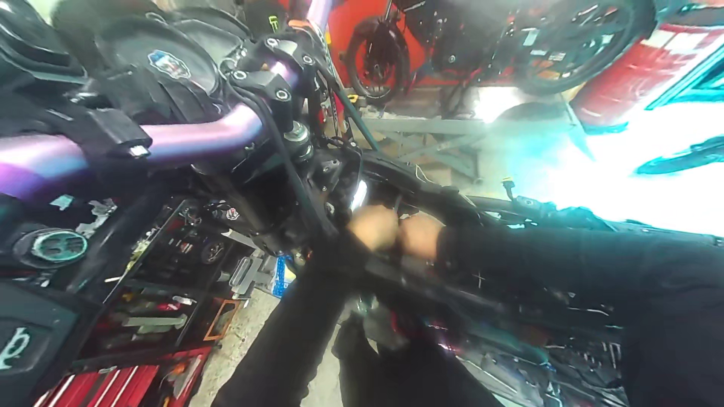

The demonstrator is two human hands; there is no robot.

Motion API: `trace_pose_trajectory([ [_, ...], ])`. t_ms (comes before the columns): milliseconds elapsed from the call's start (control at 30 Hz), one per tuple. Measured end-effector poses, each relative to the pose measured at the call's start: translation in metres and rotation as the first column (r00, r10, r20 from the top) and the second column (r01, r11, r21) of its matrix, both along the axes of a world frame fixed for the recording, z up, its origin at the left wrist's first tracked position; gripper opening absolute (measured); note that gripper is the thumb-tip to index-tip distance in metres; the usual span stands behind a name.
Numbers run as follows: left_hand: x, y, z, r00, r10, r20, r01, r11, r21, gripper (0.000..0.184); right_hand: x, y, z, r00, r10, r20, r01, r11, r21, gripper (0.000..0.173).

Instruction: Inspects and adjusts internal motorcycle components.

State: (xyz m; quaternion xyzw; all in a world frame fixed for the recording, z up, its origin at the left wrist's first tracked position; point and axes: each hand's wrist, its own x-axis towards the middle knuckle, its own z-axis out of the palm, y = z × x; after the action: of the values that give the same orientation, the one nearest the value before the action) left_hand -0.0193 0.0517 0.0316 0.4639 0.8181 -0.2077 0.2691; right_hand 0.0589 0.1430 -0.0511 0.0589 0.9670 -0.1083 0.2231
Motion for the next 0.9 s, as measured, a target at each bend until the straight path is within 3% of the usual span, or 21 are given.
trace_pose_trajectory([
  [67,-0.001,0.001,-0.001,1.000,-0.002,0.008,0.002,1.000,-0.003,0.029,0.004,-0.004,-0.002,0.998,-0.058,0.009,0.058,0.998,-0.020,0.023],
  [333,-0.003,0.002,-0.004,1.000,-0.011,0.013,0.012,1.000,-0.017,0.036,0.009,-0.009,-0.003,0.998,0.046,0.035,-0.048,0.997,0.064,0.016],
  [500,-0.002,-0.003,-0.013,1.000,-0.023,0.004,0.023,0.999,0.033,0.031,0.008,-0.003,-0.012,0.962,0.271,0.033,-0.272,0.945,0.182,0.016],
  [600,0.001,-0.008,-0.016,0.999,-0.029,-0.012,0.030,0.998,0.054,0.027,0.007,0.003,-0.012,0.951,0.309,0.014,-0.308,0.938,0.158,0.010],
  [900,0.000,-0.014,-0.020,0.998,-0.043,-0.048,0.048,0.993,0.106,0.016,0.002,0.022,-0.021,0.932,0.348,-0.101,-0.345,0.937,0.051,0.018],
])
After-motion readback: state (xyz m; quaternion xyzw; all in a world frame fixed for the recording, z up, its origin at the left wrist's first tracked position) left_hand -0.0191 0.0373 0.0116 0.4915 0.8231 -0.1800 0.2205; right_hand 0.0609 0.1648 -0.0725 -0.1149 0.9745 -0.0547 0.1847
